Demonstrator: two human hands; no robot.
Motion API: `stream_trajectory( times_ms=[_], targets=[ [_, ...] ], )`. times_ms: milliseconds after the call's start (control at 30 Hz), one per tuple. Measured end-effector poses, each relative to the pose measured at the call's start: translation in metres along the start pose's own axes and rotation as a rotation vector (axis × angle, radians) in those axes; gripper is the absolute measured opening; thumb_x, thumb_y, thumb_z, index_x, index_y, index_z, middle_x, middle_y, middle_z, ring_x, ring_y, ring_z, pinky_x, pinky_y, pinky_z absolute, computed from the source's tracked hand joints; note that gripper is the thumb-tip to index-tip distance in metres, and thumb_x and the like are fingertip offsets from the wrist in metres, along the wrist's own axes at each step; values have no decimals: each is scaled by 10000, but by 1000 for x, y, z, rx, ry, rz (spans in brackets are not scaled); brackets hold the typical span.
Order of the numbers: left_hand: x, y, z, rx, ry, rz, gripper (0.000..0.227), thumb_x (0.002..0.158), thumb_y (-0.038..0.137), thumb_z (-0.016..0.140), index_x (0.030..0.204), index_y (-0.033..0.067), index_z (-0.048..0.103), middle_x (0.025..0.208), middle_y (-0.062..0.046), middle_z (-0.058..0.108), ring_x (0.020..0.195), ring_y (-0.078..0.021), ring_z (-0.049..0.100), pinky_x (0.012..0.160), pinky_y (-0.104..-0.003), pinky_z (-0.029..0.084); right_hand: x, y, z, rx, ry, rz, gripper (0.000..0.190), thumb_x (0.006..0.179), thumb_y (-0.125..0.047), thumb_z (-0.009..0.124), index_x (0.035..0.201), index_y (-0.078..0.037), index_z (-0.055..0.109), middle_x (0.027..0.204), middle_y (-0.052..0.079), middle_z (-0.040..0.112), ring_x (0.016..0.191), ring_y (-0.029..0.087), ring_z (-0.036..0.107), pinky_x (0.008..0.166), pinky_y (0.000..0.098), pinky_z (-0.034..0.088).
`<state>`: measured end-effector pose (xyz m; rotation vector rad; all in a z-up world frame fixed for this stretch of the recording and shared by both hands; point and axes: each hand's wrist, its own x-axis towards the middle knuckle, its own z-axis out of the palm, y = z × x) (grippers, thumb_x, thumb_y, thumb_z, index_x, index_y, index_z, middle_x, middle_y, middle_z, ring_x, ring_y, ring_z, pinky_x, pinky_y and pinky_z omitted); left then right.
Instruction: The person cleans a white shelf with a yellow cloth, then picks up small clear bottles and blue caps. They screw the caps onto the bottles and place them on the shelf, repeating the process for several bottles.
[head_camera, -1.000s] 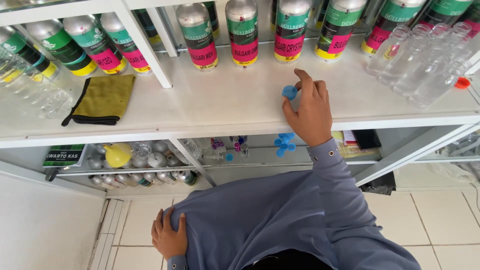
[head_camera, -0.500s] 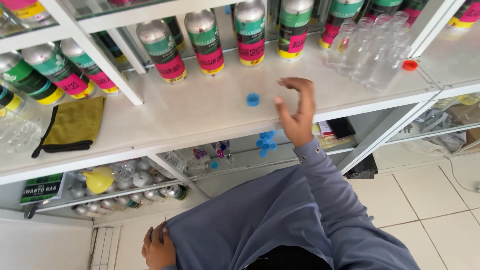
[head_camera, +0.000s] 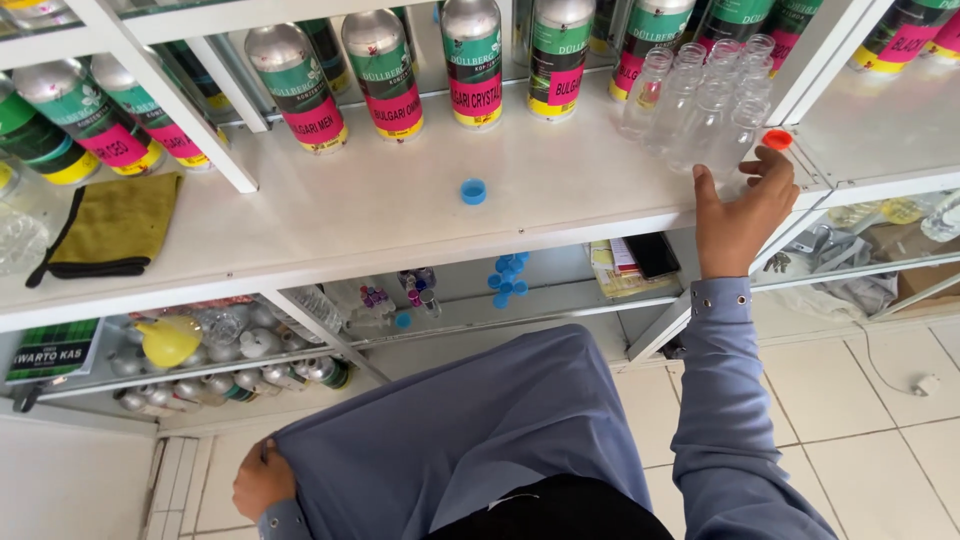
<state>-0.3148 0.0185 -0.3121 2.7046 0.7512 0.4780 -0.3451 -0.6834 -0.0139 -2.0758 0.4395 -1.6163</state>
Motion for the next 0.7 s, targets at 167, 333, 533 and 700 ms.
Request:
stream_trajectory(
  times_ms=[167, 333, 533, 700],
  targets=[
    [5, 0, -9, 16, -38, -32, 306, 1025, 456, 639, 1193, 257, 799, 981, -164, 773, 917, -408, 734, 797, -513, 572, -3, 27, 8, -232, -41, -57, 466, 865, -198, 951, 1144, -40, 614, 1080, 94, 616, 1032, 333, 489, 923, 476, 393],
    [9, 8, -14, 41, -109, -69, 321, 1023, 443, 615, 1217, 257, 791, 1014, -165, 781, 946, -409, 736, 829, -513, 581, -9, 12, 6, -238, 21, -113, 380, 853, -183, 917, 1033, -20, 626, 1086, 95, 620, 1065, 346, 493, 935, 475, 406],
    [18, 12, -18, 88, -201, -103, 328, 997, 450, 618, 1242, 298, 775, 1113, -136, 776, 1015, -387, 730, 848, -498, 577, -24, -49, 17, -155, -40, -195, 375, 866, -214, 910, 1016, -6, 636, 989, 119, 619, 942, 340, 512, 870, 477, 419],
    [38, 5, -19, 100, -272, -93, 347, 987, 499, 622, 1234, 313, 780, 1143, -121, 777, 1060, -366, 723, 894, -477, 570, -29, -99, 47, -74, -183, -208, 355, 818, -218, 899, 976, 0, 668, 896, 119, 650, 858, 333, 549, 810, 463, 434]
  ],
)
